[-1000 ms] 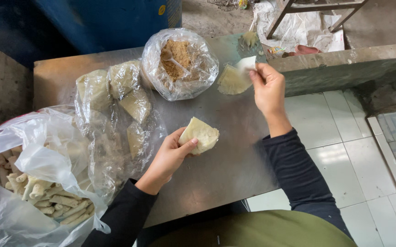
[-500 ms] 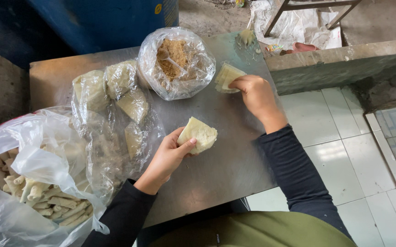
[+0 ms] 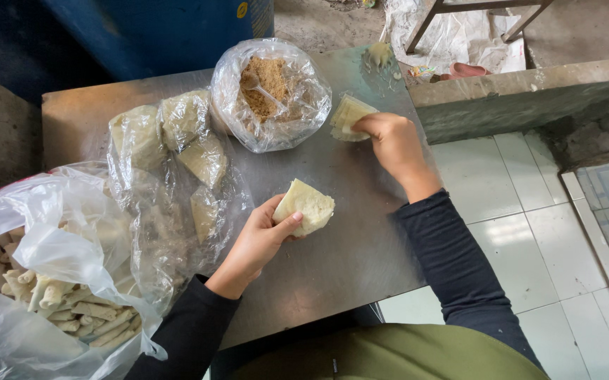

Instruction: The person wraps small pieces of dough in triangular pastry wrappers by hand, folding each wrapper around a pinch of brown filling taken from a plastic-covered container, and sets the finished wrapped pieces on the metal table. They continue wrapping one piece at a time and later handle larger dough pieces.

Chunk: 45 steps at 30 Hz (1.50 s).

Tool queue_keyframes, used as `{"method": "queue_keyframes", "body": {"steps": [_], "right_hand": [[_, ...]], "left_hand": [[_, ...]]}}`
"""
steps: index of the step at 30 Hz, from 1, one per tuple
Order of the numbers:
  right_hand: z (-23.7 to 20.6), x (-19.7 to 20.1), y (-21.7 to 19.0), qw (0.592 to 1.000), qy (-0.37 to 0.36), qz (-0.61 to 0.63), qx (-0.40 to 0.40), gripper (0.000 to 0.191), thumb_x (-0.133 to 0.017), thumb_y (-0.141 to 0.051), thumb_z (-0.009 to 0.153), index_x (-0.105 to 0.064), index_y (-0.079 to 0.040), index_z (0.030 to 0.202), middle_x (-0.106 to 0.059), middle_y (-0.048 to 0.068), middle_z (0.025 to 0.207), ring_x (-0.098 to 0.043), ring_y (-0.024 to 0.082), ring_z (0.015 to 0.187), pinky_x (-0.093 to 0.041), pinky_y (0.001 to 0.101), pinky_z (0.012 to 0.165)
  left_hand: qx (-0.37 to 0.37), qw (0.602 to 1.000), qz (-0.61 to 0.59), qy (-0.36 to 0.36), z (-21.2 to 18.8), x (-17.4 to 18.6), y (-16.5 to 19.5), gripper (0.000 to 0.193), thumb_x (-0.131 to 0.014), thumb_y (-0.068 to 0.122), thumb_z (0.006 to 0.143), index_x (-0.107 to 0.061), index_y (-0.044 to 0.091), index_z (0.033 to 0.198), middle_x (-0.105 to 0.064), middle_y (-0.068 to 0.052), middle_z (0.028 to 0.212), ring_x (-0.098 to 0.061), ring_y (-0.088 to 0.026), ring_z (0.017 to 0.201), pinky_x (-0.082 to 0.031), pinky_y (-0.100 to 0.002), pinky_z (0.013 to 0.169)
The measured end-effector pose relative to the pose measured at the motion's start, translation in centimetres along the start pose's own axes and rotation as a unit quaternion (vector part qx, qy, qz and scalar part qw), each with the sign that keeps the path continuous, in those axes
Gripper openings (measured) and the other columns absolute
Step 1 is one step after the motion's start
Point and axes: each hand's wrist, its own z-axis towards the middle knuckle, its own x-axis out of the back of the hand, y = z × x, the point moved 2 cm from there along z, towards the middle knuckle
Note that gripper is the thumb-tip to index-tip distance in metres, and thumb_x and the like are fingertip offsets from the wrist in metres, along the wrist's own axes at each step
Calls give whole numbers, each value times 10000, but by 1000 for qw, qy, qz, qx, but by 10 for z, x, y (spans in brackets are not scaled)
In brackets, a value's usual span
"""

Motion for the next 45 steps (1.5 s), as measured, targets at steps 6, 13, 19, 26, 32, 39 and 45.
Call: {"method": "queue_keyframes", "body": {"steps": [6,13,19,26,32,39,45], "right_hand": [[5,11,28,934,183,195,-236,119,-694,50,968,-755,-13,1049,-768,158,958,-763,239,849,-546,292,768],[6,3,-1,998,52,-8,15,259,-623,105,870,-771,-40,1025,-758,134,1046,-739,311,988,-585,372,849],[6,3,-14,999,8,-27,16,194,-666,50,855,-778,-71,959,-760,101,1005,-725,310,945,-570,388,805],[4,4,-21,999,-17,-44,14,230,-641,47,828,-784,-97,936,-760,81,996,-718,306,925,-568,394,783],[2,4,-22,998,-25,-53,3,235,-637,49,828,-785,-103,931,-757,81,997,-714,311,931,-567,403,778],[6,12,-28,997,-70,-35,-5,242,-644,36,819,-781,-92,972,-752,99,1026,-706,337,936,-561,418,790],[16,34,-69,979,-127,140,70,304,-811,-183,871,-698,-22,1102,-700,153,1149,-683,330,1063,-532,418,896]], "left_hand": [[-1,1000,-10,-1,0,0,-3,413,-626,226,980,-603,13,1334,-724,-54,1136,-681,-112,991,-571,-303,867],[-8,1000,-10,-2,1,1,-5,407,-629,224,990,-609,3,1332,-726,-62,1128,-673,-122,975,-565,-307,855],[-2,1000,-12,-3,1,0,-4,415,-628,226,981,-601,14,1336,-726,-53,1140,-681,-111,1000,-578,-302,866],[0,1000,-9,-1,1,0,-4,414,-624,226,983,-603,17,1340,-725,-53,1146,-680,-109,1005,-580,-301,867],[-1,1000,-10,-4,1,1,-5,409,-624,219,985,-603,13,1337,-727,-53,1141,-680,-108,990,-576,-297,859],[4,1000,-9,-2,1,1,-4,423,-636,231,977,-606,22,1343,-733,-51,1139,-677,-109,973,-567,-298,850],[36,994,-97,-18,1,1,-2,441,-619,281,984,-617,12,1334,-733,-43,1157,-687,-95,1017,-569,-299,870]]}}
